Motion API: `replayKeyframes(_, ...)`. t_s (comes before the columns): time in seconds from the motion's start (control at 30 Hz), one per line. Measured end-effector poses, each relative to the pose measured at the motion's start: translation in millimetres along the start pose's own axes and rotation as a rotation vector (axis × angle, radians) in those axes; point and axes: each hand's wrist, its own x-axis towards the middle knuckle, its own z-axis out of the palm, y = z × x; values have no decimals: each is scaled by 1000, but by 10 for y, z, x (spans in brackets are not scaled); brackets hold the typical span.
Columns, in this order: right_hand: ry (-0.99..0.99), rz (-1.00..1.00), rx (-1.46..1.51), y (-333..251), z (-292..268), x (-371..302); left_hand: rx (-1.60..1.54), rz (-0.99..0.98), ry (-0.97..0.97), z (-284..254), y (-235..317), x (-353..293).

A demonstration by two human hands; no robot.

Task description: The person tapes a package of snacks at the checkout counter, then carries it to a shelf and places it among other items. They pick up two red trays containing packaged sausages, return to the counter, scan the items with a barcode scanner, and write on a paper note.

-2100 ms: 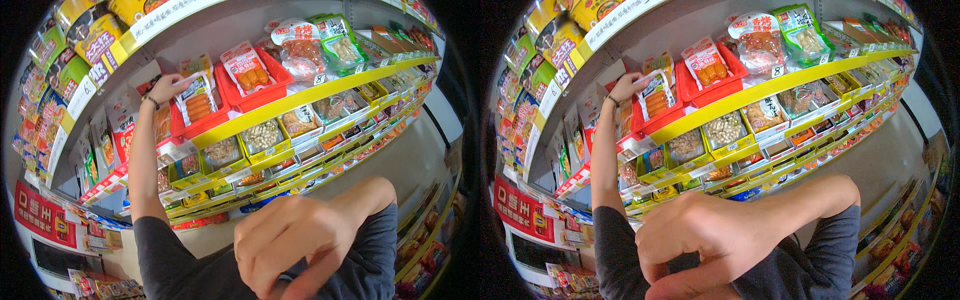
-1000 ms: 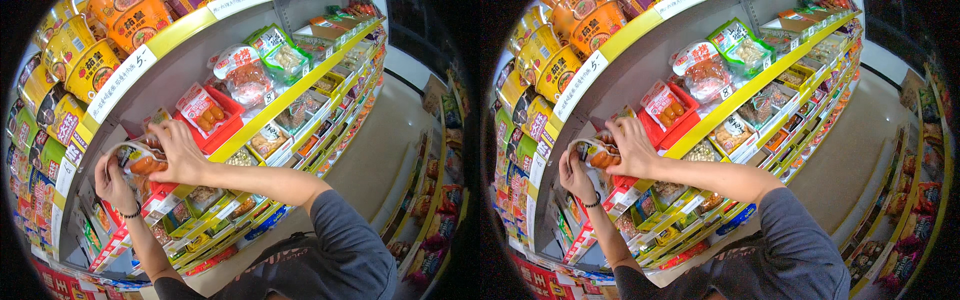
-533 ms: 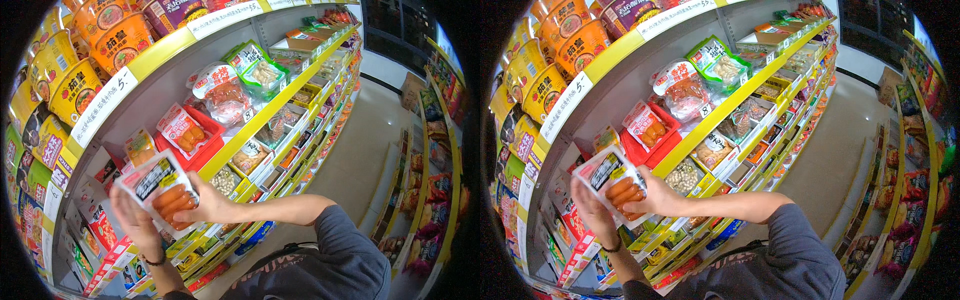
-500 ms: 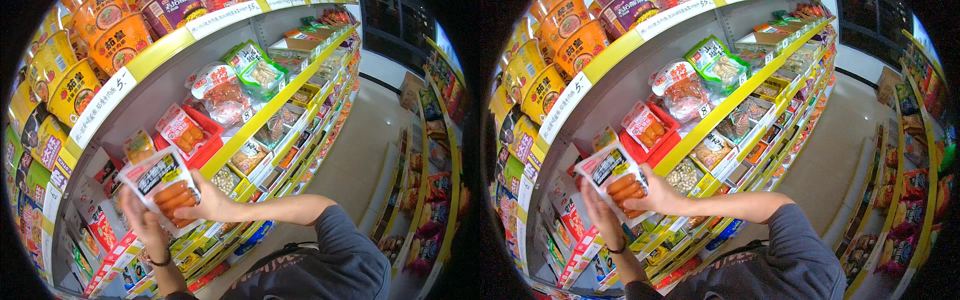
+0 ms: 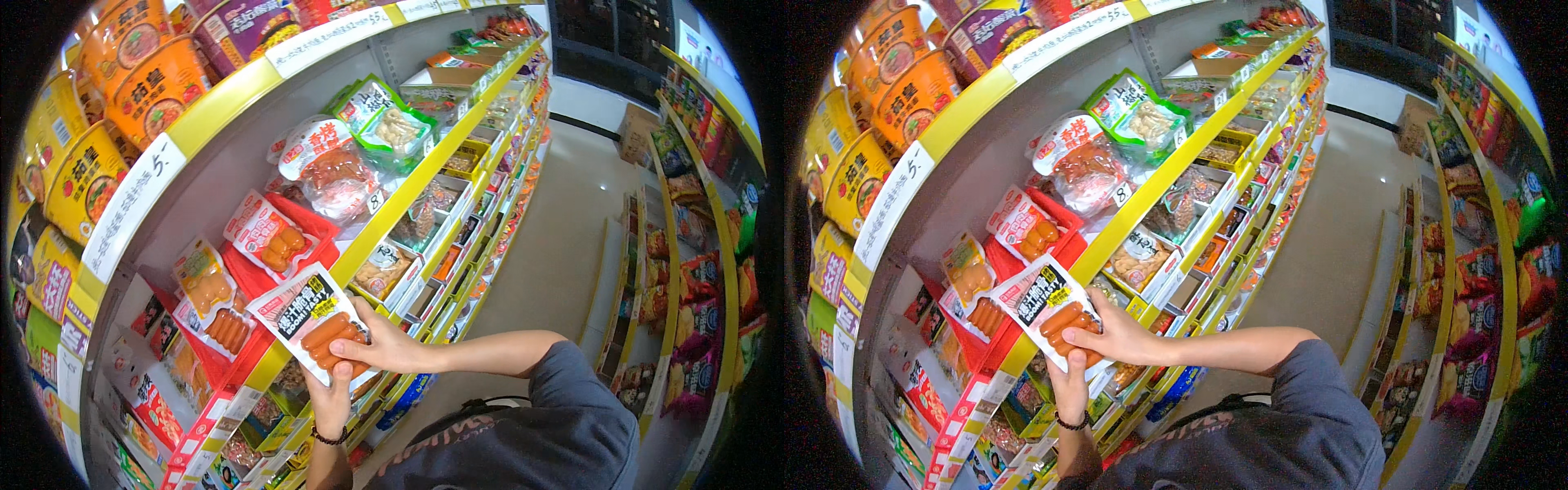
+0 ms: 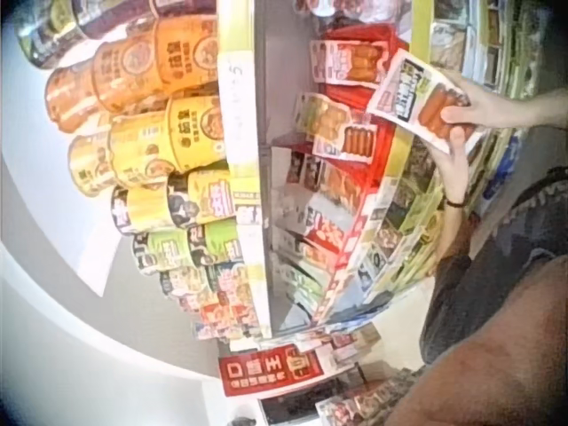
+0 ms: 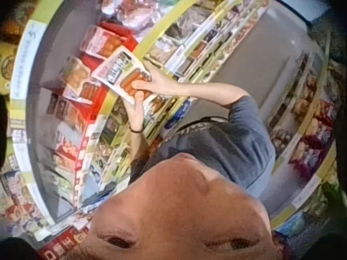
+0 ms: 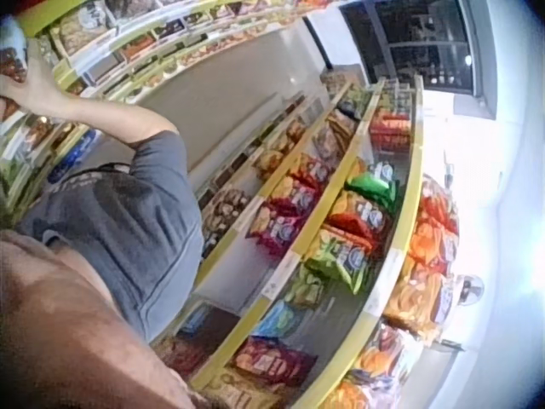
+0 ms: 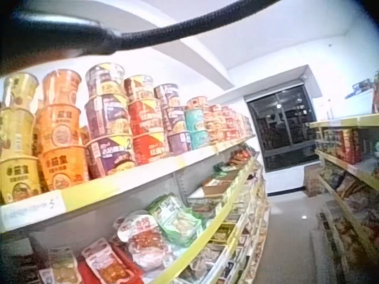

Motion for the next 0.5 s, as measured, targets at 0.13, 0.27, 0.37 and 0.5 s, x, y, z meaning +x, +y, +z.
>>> replayKeyframes(0.13, -56, 146, -39, 34, -183, -73, -196, -58, -45, 150, -110, 87)
replayKeyframes(0.27, -55, 316, 22, 279, -479, -171, -257, -133, -42, 501, -224, 66)
replayKeyframes(0.37, -30, 409, 94, 452, -790, -334, -322, -185, -3, 817, -366, 31)
replayKeyframes(0.5, -171, 573, 214, 478, -1089, -393, -201, -276, 116, 1125, -410, -87)
